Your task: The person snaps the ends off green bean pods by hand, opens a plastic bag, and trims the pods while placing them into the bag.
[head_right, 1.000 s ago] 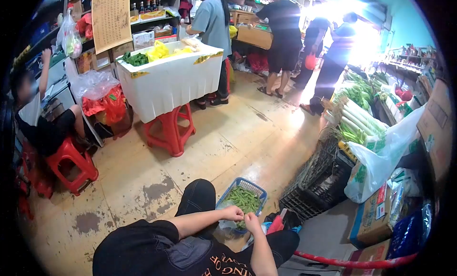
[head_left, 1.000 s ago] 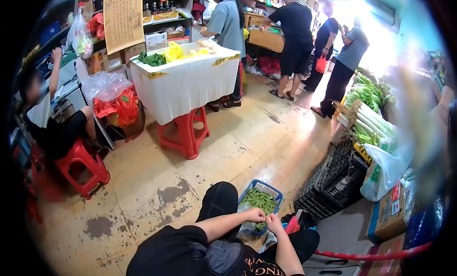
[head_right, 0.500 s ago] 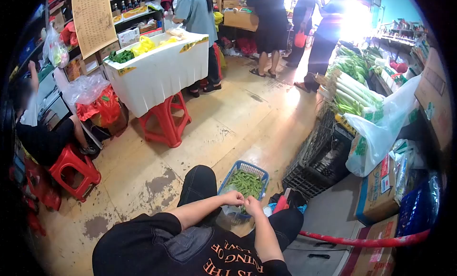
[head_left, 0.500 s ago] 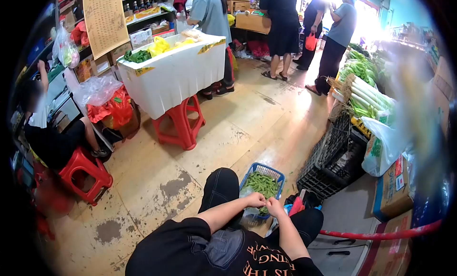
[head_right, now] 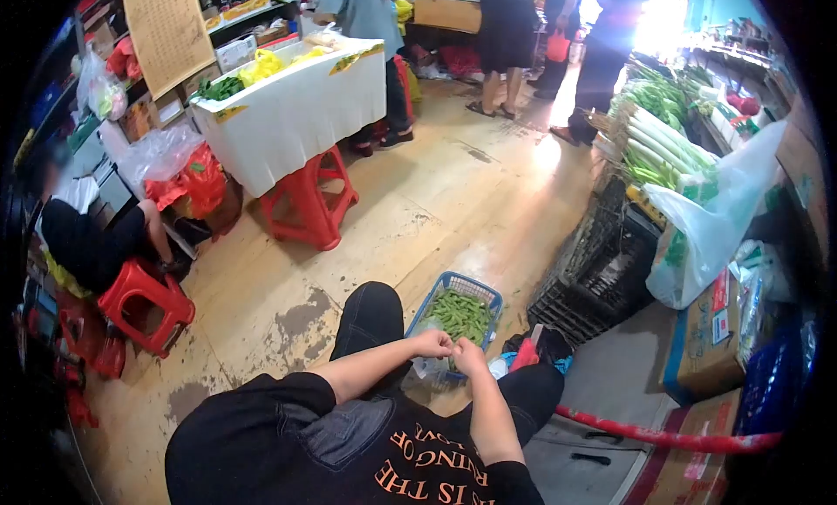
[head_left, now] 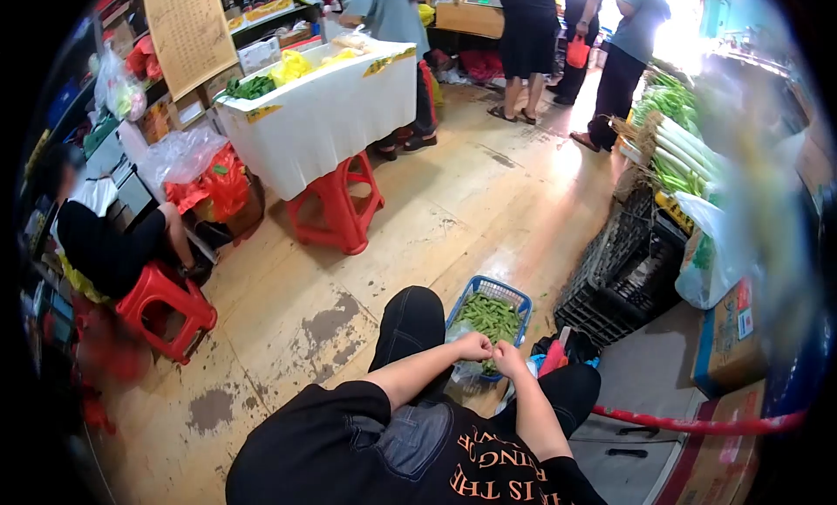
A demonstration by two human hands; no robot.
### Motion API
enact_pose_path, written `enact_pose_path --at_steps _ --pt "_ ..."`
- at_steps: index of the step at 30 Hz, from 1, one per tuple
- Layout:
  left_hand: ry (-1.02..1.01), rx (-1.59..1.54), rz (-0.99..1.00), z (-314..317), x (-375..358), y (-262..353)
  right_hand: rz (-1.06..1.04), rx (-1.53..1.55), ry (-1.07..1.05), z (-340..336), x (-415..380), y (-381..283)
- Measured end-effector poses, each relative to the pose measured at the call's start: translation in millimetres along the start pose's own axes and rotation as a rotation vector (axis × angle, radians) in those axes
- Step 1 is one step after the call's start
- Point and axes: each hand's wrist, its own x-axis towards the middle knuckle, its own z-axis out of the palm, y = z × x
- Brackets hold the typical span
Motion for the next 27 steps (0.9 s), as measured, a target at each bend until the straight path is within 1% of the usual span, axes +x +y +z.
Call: enact_pose_path --at_steps 3,5,8,11,14,15,18,20,21,22,23,24,25,26,27 --pt "0.06 0.109 -0.007 -2.1 -7.1 9.1 0.01 -0.005 -0.051 0.8 4.6 -1.5" --pt "0.075 0.108 -0.015 -1.8 -8.8 10.9 0.014 -0.003 -0.071 1.2 4.9 -1.6" --pt "0.103 0.137 -0.021 0.7 -4.6 5.3 -0.014 -0.075 -0.049 -0.3 1.9 -8.9" --pt "0.165 0.172 0.006 6.4 4.4 -9.7 0.016 -0.109 -0.055 -7.7 -7.4 -30.8" --pt "0.092 0.267 -0.11 4.9 10.2 -11.1 0.024 -0.141 -0.038 -7.5 -6.2 -38.7" --pt "0.117 0.245 -0.105 3.8 5.8 -7.2 0.03 -0.149 -0.037 -6.0 -4.8 -38.3" --pt "0.256 0.298 0.088 1.9 -1.7 -2.3 0.034 -0.159 -0.048 2.7 4.4 -28.2" --pt "0.158 0.285 0.051 -0.4 -0.6 0.8 0.06 -0.127 -0.022 8.7 9.3 -15.7" --pt "0.118 0.308 0.03 1.9 7.9 -8.2 0.089 -0.112 -0.035 9.2 9.3 -13.6" --pt "0.109 0.307 0.024 -0.3 1.8 2.3 0.13 -0.089 -0.036 7.8 9.6 -15.9" --pt "0.082 0.29 0.024 2.1 7.3 -3.1 0.15 -0.02 -0.077 -2.3 4.9 -24.1" --pt "0.089 0.249 0.129 9.8 26.9 -34.1 0.16 0.023 -0.052 2.4 6.1 -17.6" --pt "0.07 0.163 0.108 9.3 25.6 -33.3 0.102 0.125 -0.003 22.2 17.8 6.1" --pt "0.067 0.234 0.075 5.0 10.5 -3.2 0.151 0.025 -0.063 18.1 18.5 0.1" --pt "0.071 0.234 0.086 7.3 19.2 -15.5 0.144 0.129 -0.056 19.6 18.9 0.8"
